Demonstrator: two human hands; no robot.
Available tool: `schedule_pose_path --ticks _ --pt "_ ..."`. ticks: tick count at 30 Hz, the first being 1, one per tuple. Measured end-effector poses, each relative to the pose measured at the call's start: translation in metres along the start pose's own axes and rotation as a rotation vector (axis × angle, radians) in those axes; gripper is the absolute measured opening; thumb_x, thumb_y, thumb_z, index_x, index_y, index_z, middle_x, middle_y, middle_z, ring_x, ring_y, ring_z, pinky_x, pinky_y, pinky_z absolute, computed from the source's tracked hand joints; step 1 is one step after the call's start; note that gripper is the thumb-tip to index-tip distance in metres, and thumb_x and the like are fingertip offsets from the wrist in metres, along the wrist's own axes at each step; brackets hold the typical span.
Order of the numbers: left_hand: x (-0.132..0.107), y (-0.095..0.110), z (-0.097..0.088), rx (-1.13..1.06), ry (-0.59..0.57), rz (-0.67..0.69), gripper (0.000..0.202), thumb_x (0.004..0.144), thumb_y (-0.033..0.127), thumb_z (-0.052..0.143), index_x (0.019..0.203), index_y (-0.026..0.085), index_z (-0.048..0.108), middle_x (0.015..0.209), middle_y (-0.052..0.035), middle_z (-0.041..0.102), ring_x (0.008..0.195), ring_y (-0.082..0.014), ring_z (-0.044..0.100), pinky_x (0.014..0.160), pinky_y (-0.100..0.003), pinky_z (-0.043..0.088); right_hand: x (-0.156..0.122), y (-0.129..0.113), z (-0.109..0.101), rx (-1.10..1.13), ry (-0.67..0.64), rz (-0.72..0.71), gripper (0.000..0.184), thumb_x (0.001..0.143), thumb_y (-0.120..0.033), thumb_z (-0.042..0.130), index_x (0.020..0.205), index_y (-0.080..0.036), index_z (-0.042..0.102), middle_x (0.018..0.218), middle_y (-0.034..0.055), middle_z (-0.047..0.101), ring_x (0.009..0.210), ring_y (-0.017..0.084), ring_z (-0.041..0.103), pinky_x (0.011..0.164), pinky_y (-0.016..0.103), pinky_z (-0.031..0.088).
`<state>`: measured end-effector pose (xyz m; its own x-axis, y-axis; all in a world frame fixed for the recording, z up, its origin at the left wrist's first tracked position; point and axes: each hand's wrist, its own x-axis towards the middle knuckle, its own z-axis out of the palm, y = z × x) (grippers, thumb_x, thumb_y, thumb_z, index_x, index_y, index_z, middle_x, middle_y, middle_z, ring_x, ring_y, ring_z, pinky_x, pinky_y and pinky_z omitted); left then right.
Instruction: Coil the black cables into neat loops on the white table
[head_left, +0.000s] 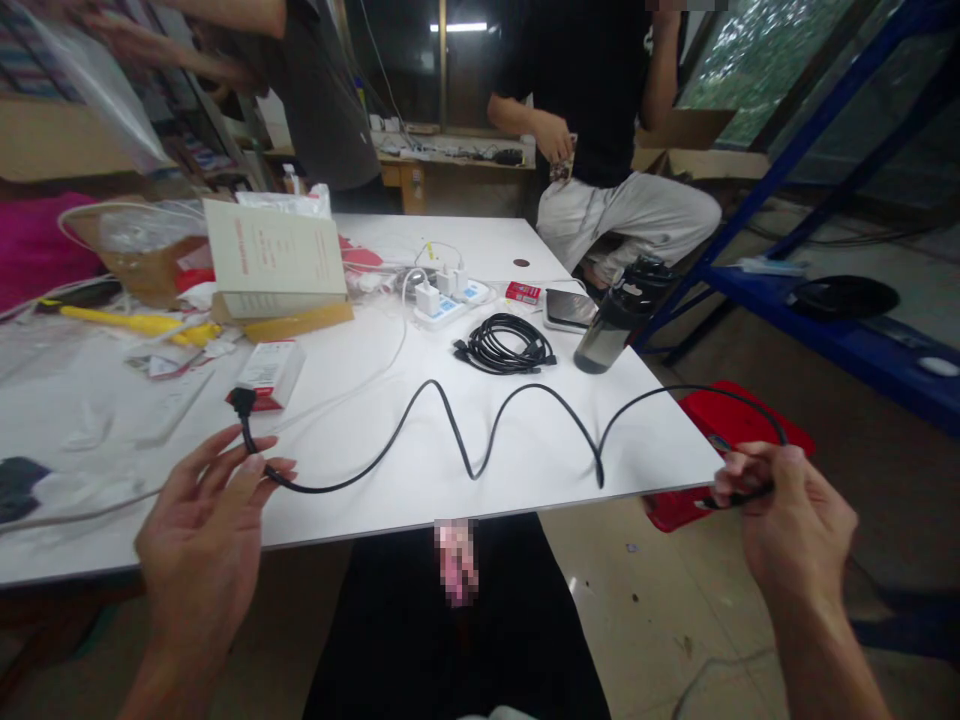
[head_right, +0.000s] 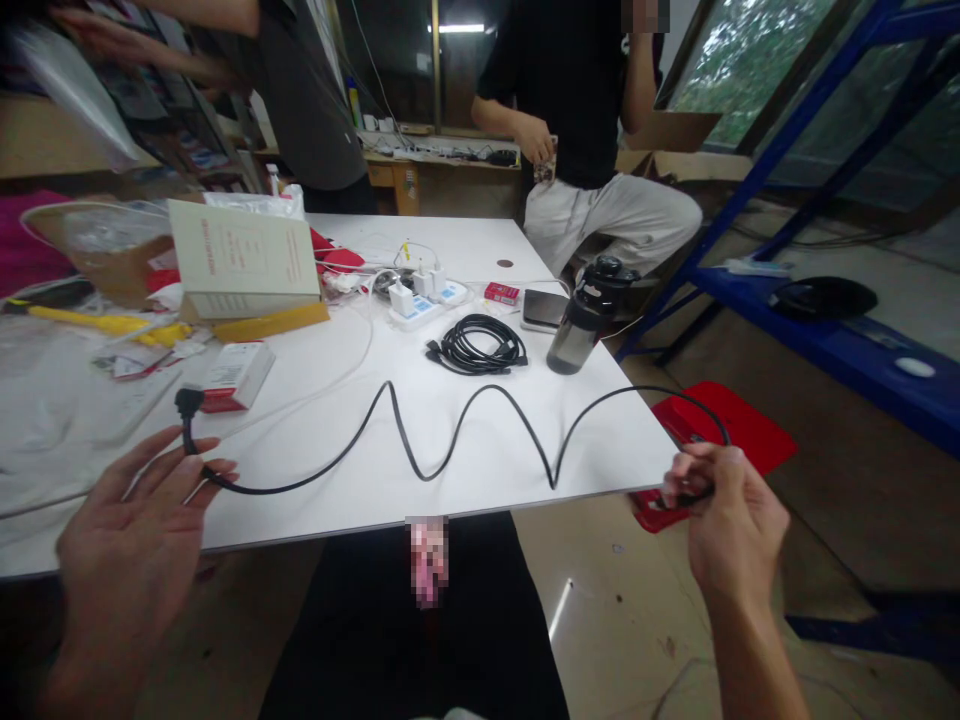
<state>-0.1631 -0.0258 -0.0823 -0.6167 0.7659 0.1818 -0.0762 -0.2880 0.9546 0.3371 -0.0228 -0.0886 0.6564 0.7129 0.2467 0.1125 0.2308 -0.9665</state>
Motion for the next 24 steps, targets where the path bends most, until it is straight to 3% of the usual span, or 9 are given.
schedule_pose_path --ticks 5,10,14,19,21,24 --pt "-0.003 -0.001 0.001 -0.014 -0.014 -0.017 0.041 0.083 0.026 0.09 0.123 0.029 0.081 0.11 -0.0011 0.081 0.084 -0.0168 0.073 0.089 -0.036 0.063 0.012 -0.006 -0.03 -0.021 0.143 -0.072 0.048 0.075 -0.072 0.085 0.076 -0.025 0.074 0.068 0.0054 0.059 0.053 0.02 0.053 0.043 0.036 0.035" --pt "-0.015 -0.007 0.01 -0.058 -0.059 -0.086 0.048 0.082 0.026 0.091 0.129 0.027 0.08 0.116 -0.0025 0.08 0.087 -0.0144 0.075 0.087 -0.028 0.065 0.006 -0.009 -0.019 0.026 0.083 -0.115 0.05 0.08 -0.07 0.083 0.081 -0.022 0.07 0.068 0.0024 0.06 0.055 0.019 0.054 0.044 0.033 0.039" --pt "-0.029 -0.017 0.024 -0.073 -0.112 -0.244 0.055 0.079 0.031 0.095 0.131 0.026 0.078 0.118 -0.0062 0.08 0.097 -0.0214 0.079 0.082 -0.032 0.068 -0.023 -0.01 0.021 -0.073 -0.085 -0.124 0.046 0.099 -0.066 0.067 0.094 -0.021 0.07 0.08 0.0023 0.067 0.067 0.017 0.063 0.061 0.032 0.051" --pt "-0.053 -0.03 0.053 -0.103 -0.285 -0.438 0.061 0.08 0.037 0.094 0.136 0.022 0.074 0.126 -0.0122 0.079 0.114 -0.0318 0.079 0.089 -0.043 0.07 -0.085 -0.003 0.097 -0.298 -0.605 -0.216 0.039 0.116 -0.05 0.042 0.115 -0.026 0.073 0.117 0.0074 0.076 0.107 0.023 0.071 0.092 0.038 0.055" --pt "-0.059 -0.035 0.067 -0.133 -0.369 -0.493 0.062 0.083 0.039 0.092 0.139 0.022 0.072 0.131 -0.0142 0.078 0.121 -0.0335 0.077 0.095 -0.046 0.068 -0.107 0.003 0.13 -0.303 -0.819 -0.308 0.034 0.117 -0.042 0.039 0.124 -0.026 0.069 0.119 0.0081 0.075 0.112 0.024 0.07 0.096 0.039 0.053" --pt "-0.061 -0.043 0.084 -0.156 -0.452 -0.523 0.059 0.088 0.046 0.088 0.138 0.02 0.072 0.135 -0.0173 0.077 0.127 -0.0354 0.075 0.102 -0.048 0.065 -0.128 0.016 0.172 -0.408 -1.052 -0.57 0.032 0.118 -0.032 0.034 0.12 -0.021 0.064 0.108 0.0098 0.075 0.099 0.024 0.07 0.09 0.039 0.051"
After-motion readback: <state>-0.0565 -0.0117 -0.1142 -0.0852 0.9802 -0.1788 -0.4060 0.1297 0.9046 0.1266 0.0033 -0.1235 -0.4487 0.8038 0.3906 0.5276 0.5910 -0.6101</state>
